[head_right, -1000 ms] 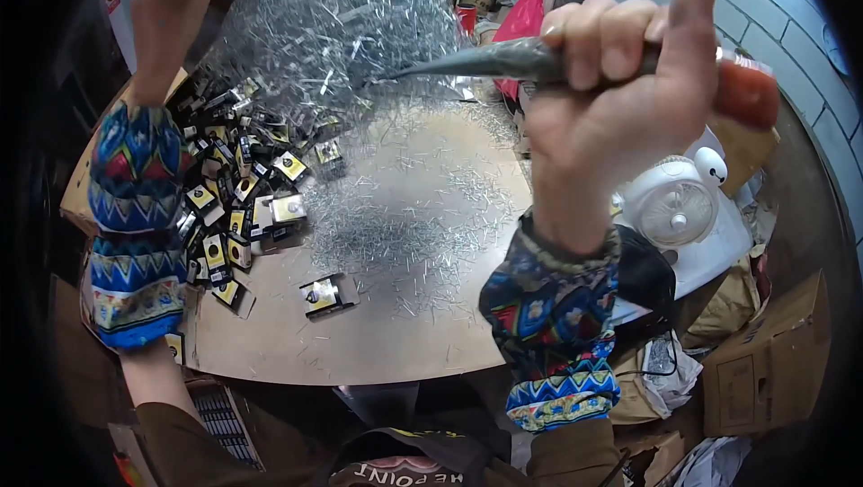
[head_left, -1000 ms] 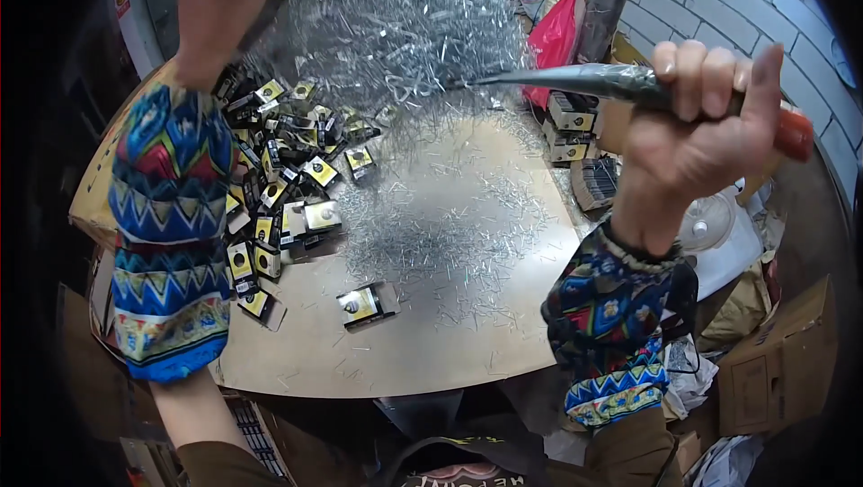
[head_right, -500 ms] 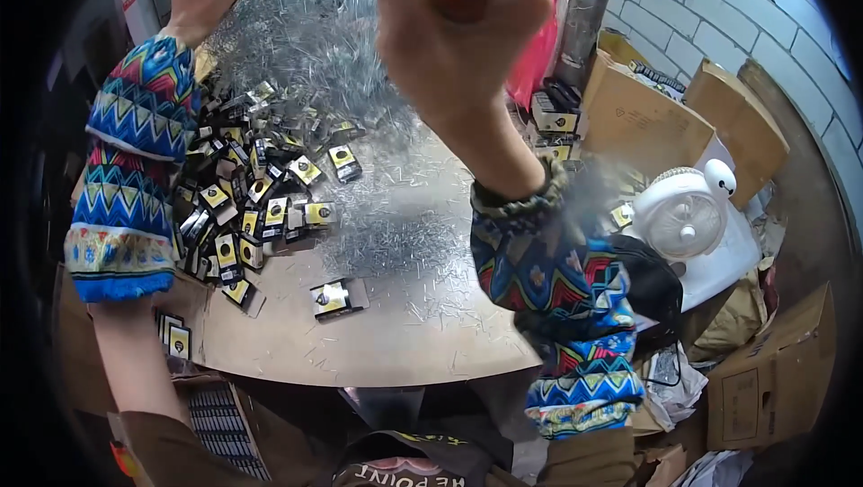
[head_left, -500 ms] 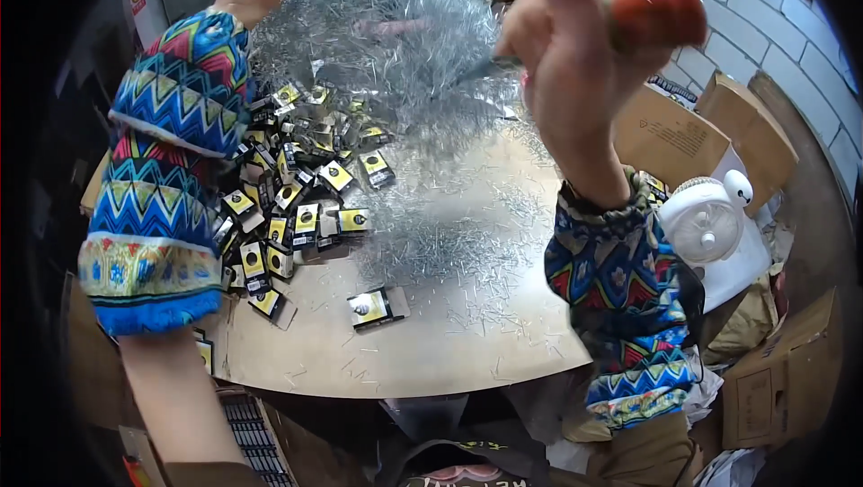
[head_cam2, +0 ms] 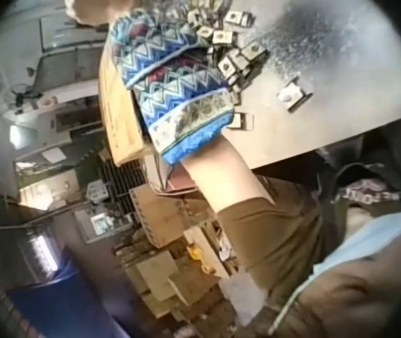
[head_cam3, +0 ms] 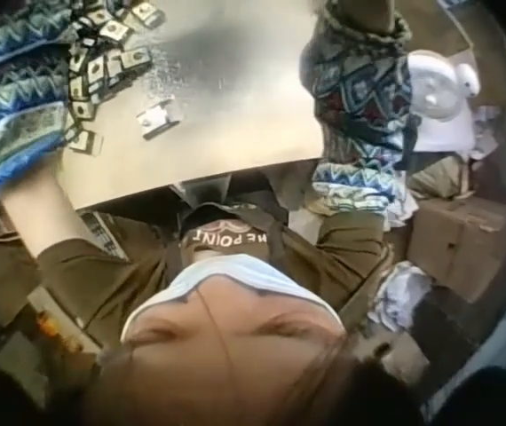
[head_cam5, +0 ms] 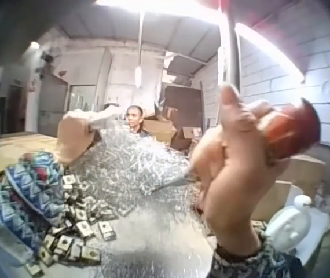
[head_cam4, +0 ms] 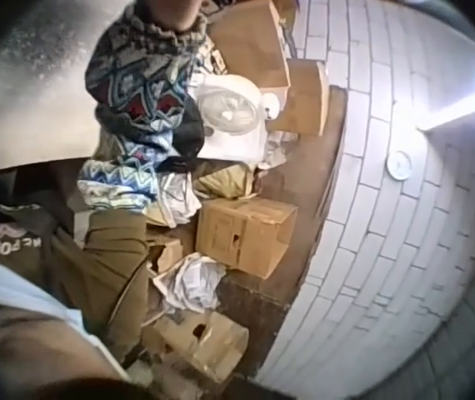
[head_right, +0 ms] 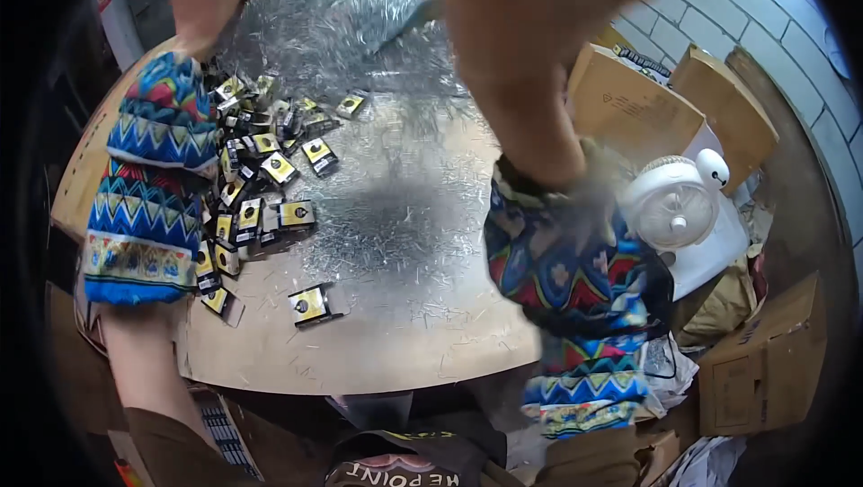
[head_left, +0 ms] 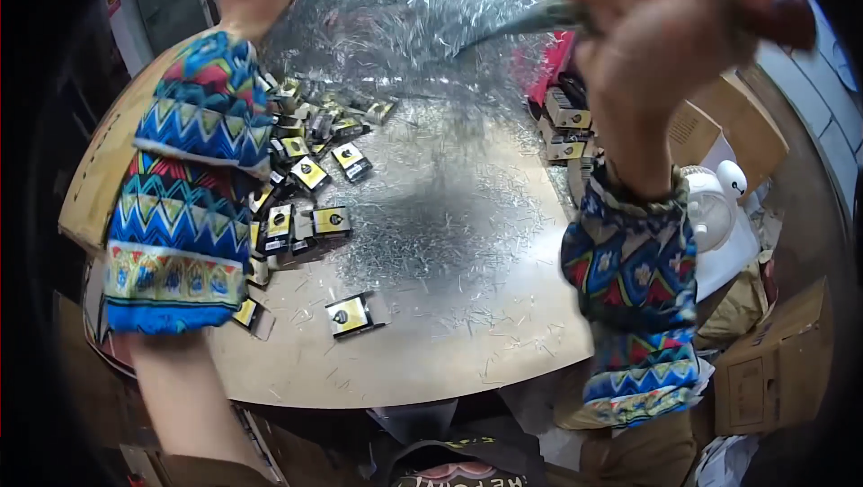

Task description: Packaging small items into cardboard boxes at an assembly workbench.

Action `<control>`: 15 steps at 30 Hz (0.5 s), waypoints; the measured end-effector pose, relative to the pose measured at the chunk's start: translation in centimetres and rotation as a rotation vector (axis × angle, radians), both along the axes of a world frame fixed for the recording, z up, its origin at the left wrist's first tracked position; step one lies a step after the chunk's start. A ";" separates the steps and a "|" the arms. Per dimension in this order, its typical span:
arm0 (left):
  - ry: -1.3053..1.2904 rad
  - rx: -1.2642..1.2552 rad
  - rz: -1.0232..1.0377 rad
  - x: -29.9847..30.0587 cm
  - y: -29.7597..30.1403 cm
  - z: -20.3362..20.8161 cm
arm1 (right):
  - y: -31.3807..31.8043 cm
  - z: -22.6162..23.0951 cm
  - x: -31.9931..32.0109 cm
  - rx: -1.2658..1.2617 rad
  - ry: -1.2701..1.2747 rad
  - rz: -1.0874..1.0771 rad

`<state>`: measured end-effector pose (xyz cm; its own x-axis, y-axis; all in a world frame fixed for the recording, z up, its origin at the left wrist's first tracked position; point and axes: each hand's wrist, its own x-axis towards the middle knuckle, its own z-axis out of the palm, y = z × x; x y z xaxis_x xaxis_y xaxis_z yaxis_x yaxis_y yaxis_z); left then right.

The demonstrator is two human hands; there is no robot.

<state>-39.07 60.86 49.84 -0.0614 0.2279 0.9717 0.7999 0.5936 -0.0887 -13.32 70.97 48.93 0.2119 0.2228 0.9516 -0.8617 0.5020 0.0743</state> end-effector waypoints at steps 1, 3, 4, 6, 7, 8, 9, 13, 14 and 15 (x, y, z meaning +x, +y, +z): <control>0.053 -0.071 0.002 -0.3 0.3 -0.7 | 0.5 -0.4 -0.5 -0.057 -0.061 0.047; 0.102 -0.144 -0.003 -0.9 1.0 -1.8 | 0.7 0.7 -3.1 0.268 0.008 -0.242; 0.090 -0.114 -0.039 -1.2 1.4 -2.2 | -0.2 0.8 -4.2 0.077 0.007 0.391; 0.067 -0.047 -0.111 -1.1 2.9 -2.7 | 1.2 -0.1 -2.3 0.162 -0.048 -0.195; 0.059 -0.023 -0.131 -1.5 3.1 -3.0 | 1.6 -0.3 -4.0 0.255 0.009 -0.315; 0.054 0.001 -0.149 -1.8 3.2 -3.1 | 2.4 -0.1 -4.8 0.456 0.156 -0.536; 0.046 0.029 -0.175 -1.8 3.3 -3.1 | 1.9 -0.1 -4.7 0.453 0.156 -0.533; -0.080 -0.012 -0.127 -6.3 4.5 -8.0 | 3.6 -2.0 -4.0 0.044 0.000 -0.232; -0.445 0.002 -0.345 -6.6 6.2 -9.8 | 4.3 -2.4 -3.1 0.006 -0.087 -0.160; -0.882 0.051 -0.492 -5.3 8.0 -11.4 | 5.2 -2.4 -2.0 -0.030 -0.167 -0.095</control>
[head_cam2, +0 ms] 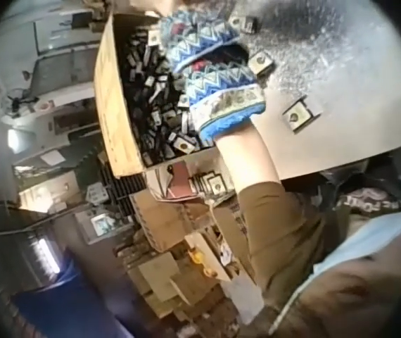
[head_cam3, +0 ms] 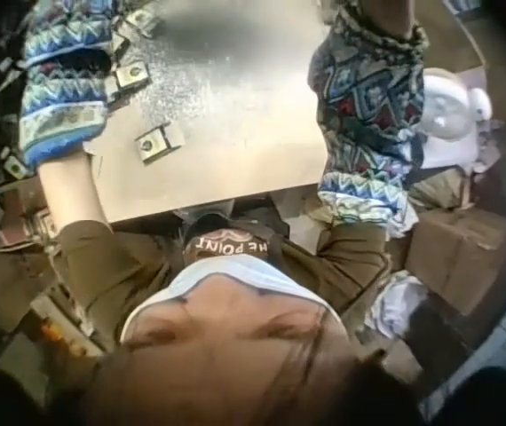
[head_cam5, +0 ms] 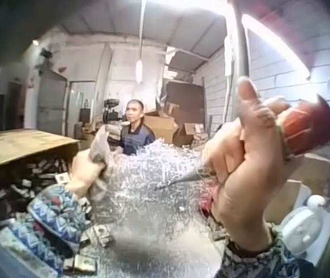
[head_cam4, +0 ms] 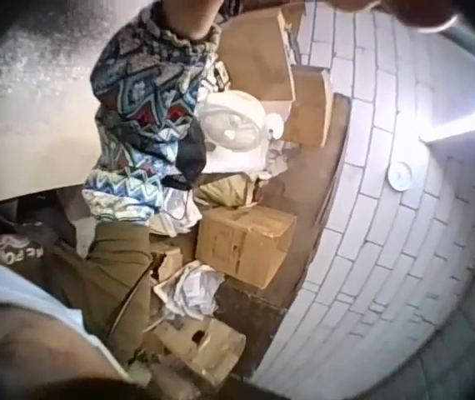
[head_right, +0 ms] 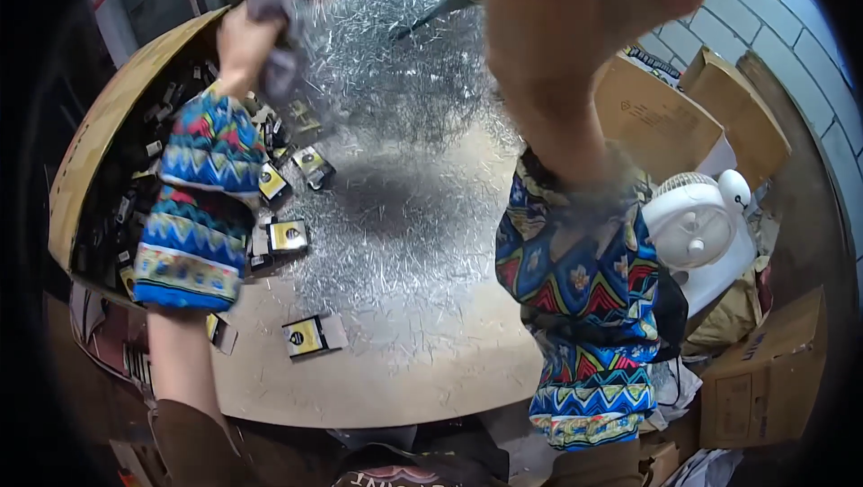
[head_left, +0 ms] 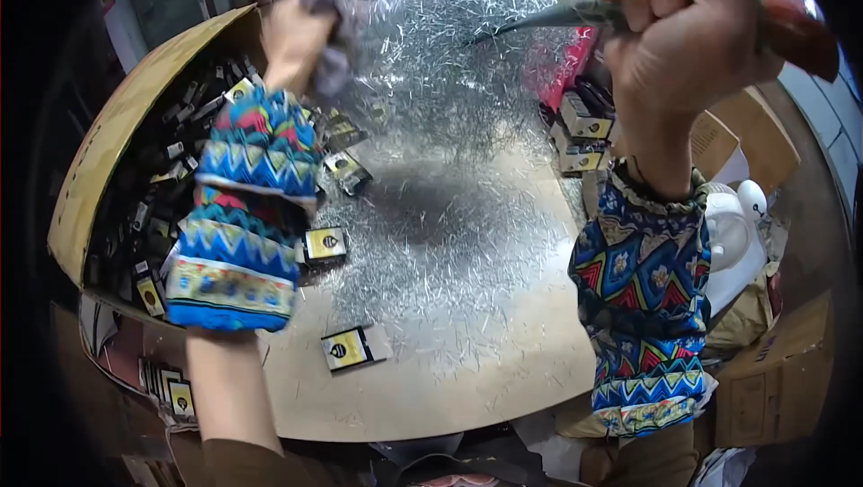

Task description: Packaging small items into cardboard boxes at an assembly workbench.

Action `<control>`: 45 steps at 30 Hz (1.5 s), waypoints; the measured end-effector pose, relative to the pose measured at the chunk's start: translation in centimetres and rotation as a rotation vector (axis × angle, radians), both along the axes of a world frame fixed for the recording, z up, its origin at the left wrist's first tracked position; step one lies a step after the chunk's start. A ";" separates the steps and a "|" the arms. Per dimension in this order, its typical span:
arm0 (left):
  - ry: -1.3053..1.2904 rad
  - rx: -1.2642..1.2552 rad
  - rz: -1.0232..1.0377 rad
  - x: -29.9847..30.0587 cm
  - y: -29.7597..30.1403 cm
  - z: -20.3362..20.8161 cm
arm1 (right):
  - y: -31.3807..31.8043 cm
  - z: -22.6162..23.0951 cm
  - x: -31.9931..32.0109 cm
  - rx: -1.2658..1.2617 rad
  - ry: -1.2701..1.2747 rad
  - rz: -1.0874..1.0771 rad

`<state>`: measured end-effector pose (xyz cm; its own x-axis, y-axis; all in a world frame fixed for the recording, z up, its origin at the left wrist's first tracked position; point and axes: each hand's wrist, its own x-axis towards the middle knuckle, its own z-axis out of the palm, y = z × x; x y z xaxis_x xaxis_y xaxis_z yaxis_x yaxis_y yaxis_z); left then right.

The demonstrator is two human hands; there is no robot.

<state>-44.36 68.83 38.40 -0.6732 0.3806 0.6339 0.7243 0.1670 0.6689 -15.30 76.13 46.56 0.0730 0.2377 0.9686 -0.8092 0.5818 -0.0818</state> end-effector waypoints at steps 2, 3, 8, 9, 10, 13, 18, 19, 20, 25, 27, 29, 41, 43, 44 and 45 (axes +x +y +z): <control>-0.434 0.182 -0.262 -0.3 3.6 -7.3 | 2.5 -0.7 -0.4 0.070 0.119 -0.183; -0.610 0.188 -0.306 -3.0 2.0 -10.1 | 1.2 -1.1 -0.8 -0.059 0.106 -0.024; -0.598 -0.344 0.122 -9.8 1.5 -25.7 | 3.3 -12.7 -7.2 -0.344 -0.004 0.161; -0.630 -0.222 0.098 -9.7 1.6 -25.7 | 4.4 -14.1 -7.4 -0.400 -0.032 0.114; -0.651 -0.102 0.102 -10.6 0.2 -25.5 | 4.3 -14.7 -7.2 -0.464 -0.056 0.092; -0.201 -0.148 0.163 -3.1 1.4 -21.7 | 9.6 -17.6 -4.9 -0.687 -0.122 -0.052; 0.357 -0.831 -0.554 10.5 -9.4 -20.3 | 11.5 -21.6 -3.9 -1.031 -0.348 -0.147; 0.396 -0.721 -0.523 11.9 -12.9 -21.7 | 8.6 -21.8 -3.6 -0.998 -0.726 -0.133; 0.443 -0.593 -0.513 12.9 -14.7 -23.0 | 6.4 -23.0 -2.9 -0.912 -0.955 -0.177; 0.291 -0.804 -0.277 14.0 -19.1 -21.5 | -2.0 -31.3 2.6 0.251 -1.413 -0.310; 0.428 -0.671 -0.271 14.5 -20.2 -21.9 | -4.9 -31.2 3.8 0.589 -1.401 -0.433; 0.380 -0.769 -0.267 14.2 -20.9 -21.5 | -5.4 -30.7 4.5 0.571 -1.477 -0.519; 0.033 -0.560 -0.011 13.5 -27.0 -22.9 | -10.8 -31.6 6.1 0.635 -1.332 -0.420; -0.032 -0.454 -0.033 13.4 -26.4 -21.6 | -11.5 -31.2 5.9 0.664 -1.325 -0.381; -0.085 -0.352 -0.015 13.4 -26.1 -20.5 | -11.9 -31.1 5.5 0.669 -1.319 -0.374; -0.252 -0.285 -0.051 12.6 -26.0 -19.4 | -12.5 -31.0 5.0 0.591 -1.301 -0.293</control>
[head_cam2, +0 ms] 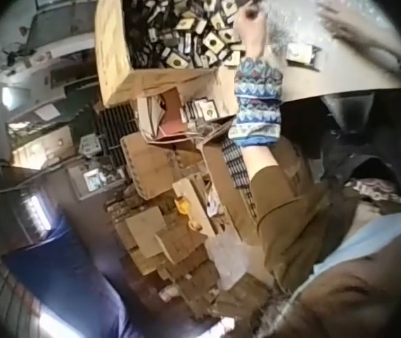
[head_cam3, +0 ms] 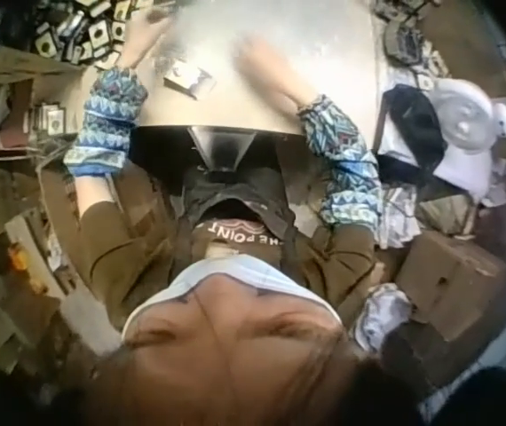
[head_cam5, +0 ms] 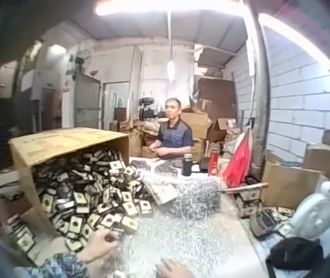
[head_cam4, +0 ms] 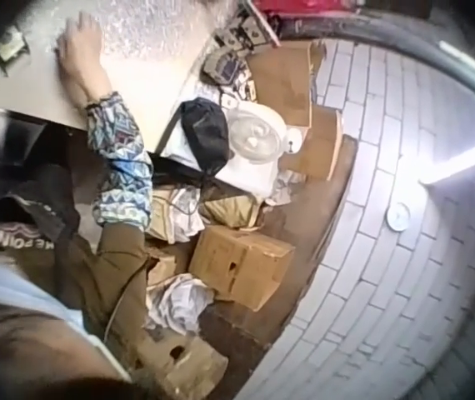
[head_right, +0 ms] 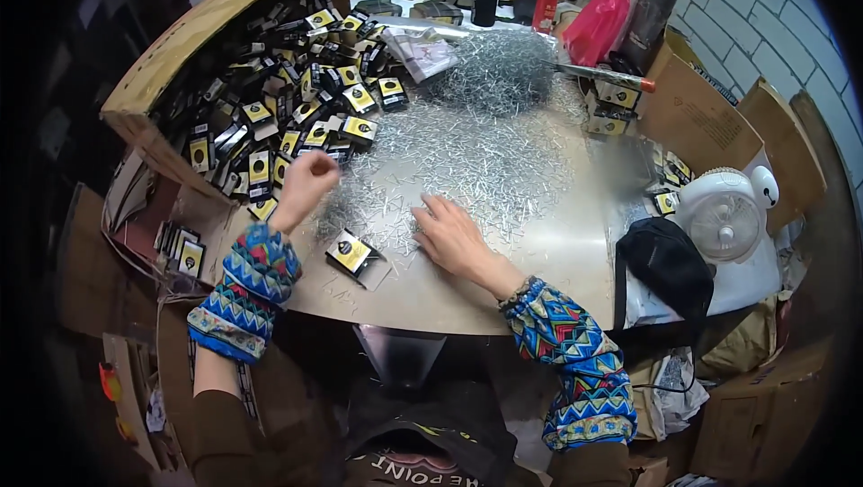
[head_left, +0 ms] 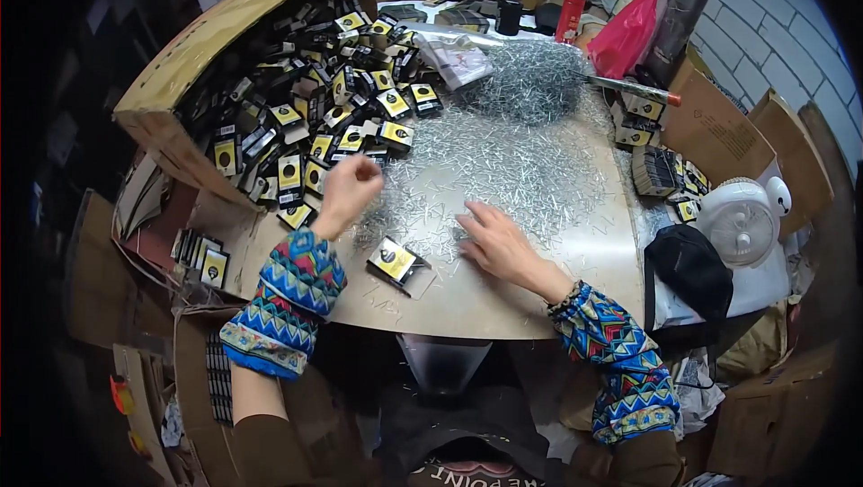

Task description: Packaging small items into cardboard boxes at an assembly workbench.

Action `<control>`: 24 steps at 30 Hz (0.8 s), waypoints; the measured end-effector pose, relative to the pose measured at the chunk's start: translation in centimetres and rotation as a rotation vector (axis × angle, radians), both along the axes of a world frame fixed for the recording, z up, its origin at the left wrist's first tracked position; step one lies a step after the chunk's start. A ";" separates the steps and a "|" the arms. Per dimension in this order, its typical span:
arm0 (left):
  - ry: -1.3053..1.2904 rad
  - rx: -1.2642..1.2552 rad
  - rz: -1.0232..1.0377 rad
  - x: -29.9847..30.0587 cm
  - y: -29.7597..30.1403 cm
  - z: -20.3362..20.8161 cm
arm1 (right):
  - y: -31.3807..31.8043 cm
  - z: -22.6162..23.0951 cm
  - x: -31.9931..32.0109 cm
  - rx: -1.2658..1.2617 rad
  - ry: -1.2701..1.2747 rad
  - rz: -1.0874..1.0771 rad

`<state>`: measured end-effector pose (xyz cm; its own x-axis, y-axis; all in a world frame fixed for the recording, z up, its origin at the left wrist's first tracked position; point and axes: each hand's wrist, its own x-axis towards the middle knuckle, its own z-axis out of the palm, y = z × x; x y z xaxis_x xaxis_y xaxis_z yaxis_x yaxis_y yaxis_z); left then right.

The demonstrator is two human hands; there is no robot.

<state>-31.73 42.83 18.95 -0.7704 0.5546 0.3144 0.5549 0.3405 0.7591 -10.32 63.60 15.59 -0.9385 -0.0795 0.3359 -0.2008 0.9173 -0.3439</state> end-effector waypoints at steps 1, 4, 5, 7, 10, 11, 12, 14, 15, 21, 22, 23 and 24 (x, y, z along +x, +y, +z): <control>-0.302 0.087 -0.022 0.4 0.9 2.3 | -0.1 0.1 -0.4 -0.099 0.016 0.005; -0.454 0.290 -0.217 1.8 2.6 7.0 | -1.6 1.3 -3.9 -0.268 0.039 -0.002; -0.440 0.291 -0.263 2.9 3.4 8.4 | -2.1 1.3 -5.1 -0.314 0.085 -0.005; -0.336 0.216 -0.242 4.3 3.6 9.4 | -4.0 1.2 -7.5 -0.236 0.096 -0.050; 0.094 0.013 -0.117 2.7 1.3 3.8 | -6.0 -0.1 -10.8 -0.050 0.015 -0.064; 0.061 -0.096 -0.078 3.6 0.7 2.4 | -5.5 -0.8 -11.5 0.070 -0.077 -0.061; 0.006 -0.113 -0.181 5.2 0.0 1.1 | -4.9 -1.8 -12.2 -0.156 0.040 -0.091; -0.051 -0.129 -0.279 7.1 -2.0 -0.8 | -3.5 -1.3 -13.0 -0.235 0.020 -0.119; 0.050 -0.128 -0.286 7.4 -3.0 -1.6 | -2.5 -0.9 -13.2 -0.319 -0.009 -0.146; 0.077 -0.032 -0.170 4.8 -2.7 -3.0 | -0.2 7.0 -13.1 -1.660 -0.002 0.104; 0.127 -0.053 -0.198 4.3 -1.8 -3.1 | 0.0 7.7 -13.2 -1.596 -0.013 0.087; 0.178 -0.075 -0.224 3.9 -1.1 -3.2 | 0.0 8.4 -13.3 -1.590 -0.012 0.082; 0.218 -0.117 -0.225 3.8 -0.1 -3.2 | 0.3 9.0 -13.3 -1.524 0.039 0.051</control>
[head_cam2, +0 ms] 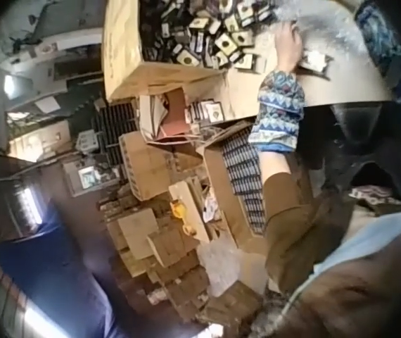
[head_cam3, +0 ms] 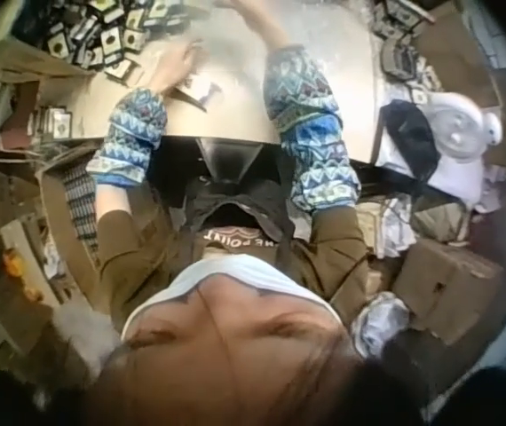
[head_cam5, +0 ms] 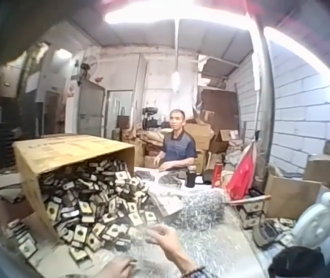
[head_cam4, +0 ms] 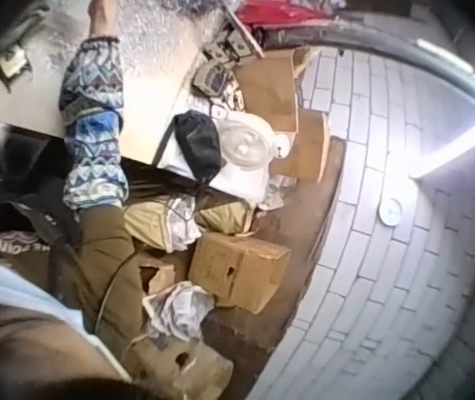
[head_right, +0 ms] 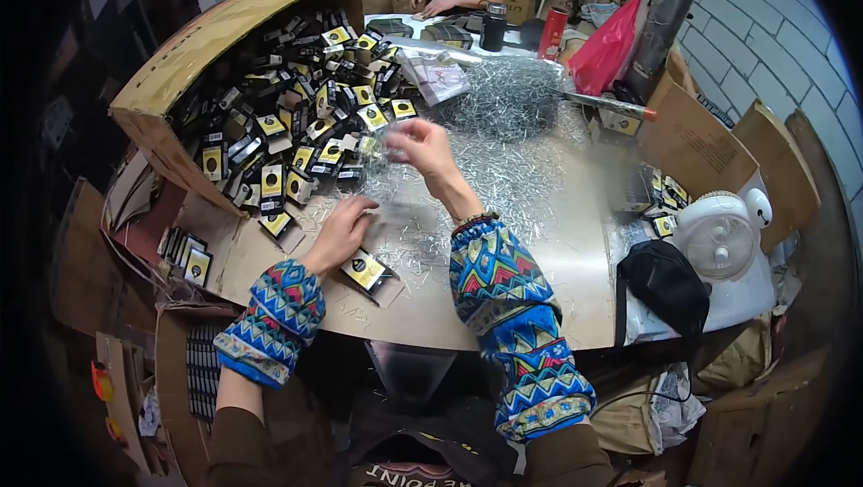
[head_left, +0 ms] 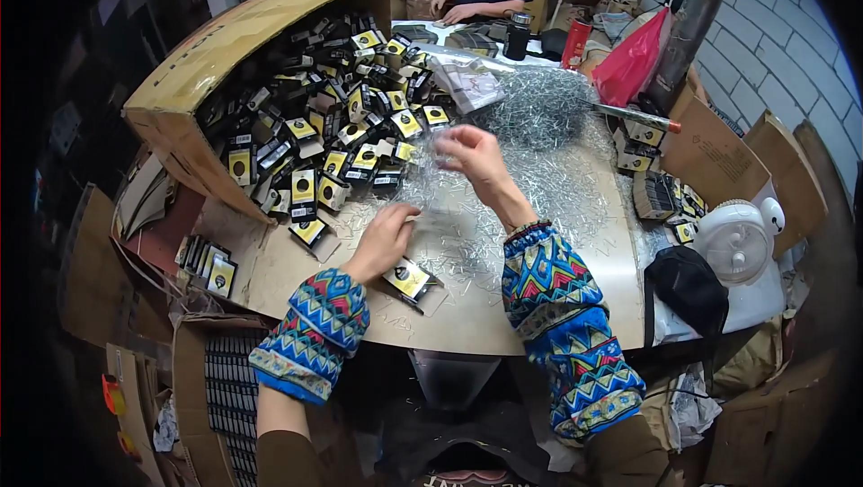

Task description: Packaging small items into cardboard boxes at an assembly workbench.

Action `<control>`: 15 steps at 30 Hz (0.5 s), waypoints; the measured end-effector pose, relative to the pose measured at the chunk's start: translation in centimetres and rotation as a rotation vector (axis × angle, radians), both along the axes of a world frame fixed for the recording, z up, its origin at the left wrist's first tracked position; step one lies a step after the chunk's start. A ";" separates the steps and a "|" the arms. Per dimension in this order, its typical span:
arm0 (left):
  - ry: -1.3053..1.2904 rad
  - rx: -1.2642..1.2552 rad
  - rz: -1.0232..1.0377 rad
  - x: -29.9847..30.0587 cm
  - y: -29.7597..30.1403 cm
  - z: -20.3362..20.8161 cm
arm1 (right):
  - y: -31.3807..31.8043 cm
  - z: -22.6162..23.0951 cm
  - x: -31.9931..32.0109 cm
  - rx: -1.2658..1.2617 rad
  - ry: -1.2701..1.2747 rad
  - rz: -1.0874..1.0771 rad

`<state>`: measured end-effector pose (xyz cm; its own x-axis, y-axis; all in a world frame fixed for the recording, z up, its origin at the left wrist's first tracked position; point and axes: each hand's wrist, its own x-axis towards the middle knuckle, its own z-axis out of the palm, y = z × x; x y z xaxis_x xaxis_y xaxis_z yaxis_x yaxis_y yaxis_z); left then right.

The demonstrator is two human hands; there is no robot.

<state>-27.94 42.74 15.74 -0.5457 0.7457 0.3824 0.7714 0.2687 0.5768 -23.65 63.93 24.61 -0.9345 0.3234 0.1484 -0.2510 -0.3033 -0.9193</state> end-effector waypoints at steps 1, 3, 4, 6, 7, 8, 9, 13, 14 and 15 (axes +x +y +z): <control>-0.001 0.008 -0.011 -0.4 0.7 -0.3 | 0.3 0.7 0.0 0.065 0.015 -0.052; 0.310 -0.007 0.009 -0.9 1.9 -1.0 | 1.4 2.2 0.0 0.052 0.082 -0.120; 0.348 -0.011 0.015 -1.3 2.2 -1.0 | 2.0 2.9 0.0 0.044 0.123 -0.161; 0.169 -0.183 0.007 -1.4 3.2 0.4 | 3.9 3.7 0.4 0.088 0.204 -0.268; -0.007 -0.370 0.019 -1.2 3.2 1.4 | 4.4 4.0 0.7 0.089 0.199 -0.274; -0.032 -0.451 0.039 -1.3 3.3 1.5 | 5.0 4.2 1.2 0.304 0.077 -0.290; -0.033 -0.447 0.029 -1.5 3.5 1.4 | 5.8 4.5 1.5 0.522 -0.046 -0.304; 0.233 -0.317 -0.080 -2.3 6.4 0.7 | 9.0 4.8 3.2 0.652 -0.052 -0.530; 0.310 -0.289 -0.168 -2.3 7.6 0.5 | 10.0 4.6 3.7 0.659 -0.060 -0.544; 0.386 -0.264 -0.248 -2.1 8.5 0.2 | 10.8 4.2 4.0 0.972 -0.003 -0.621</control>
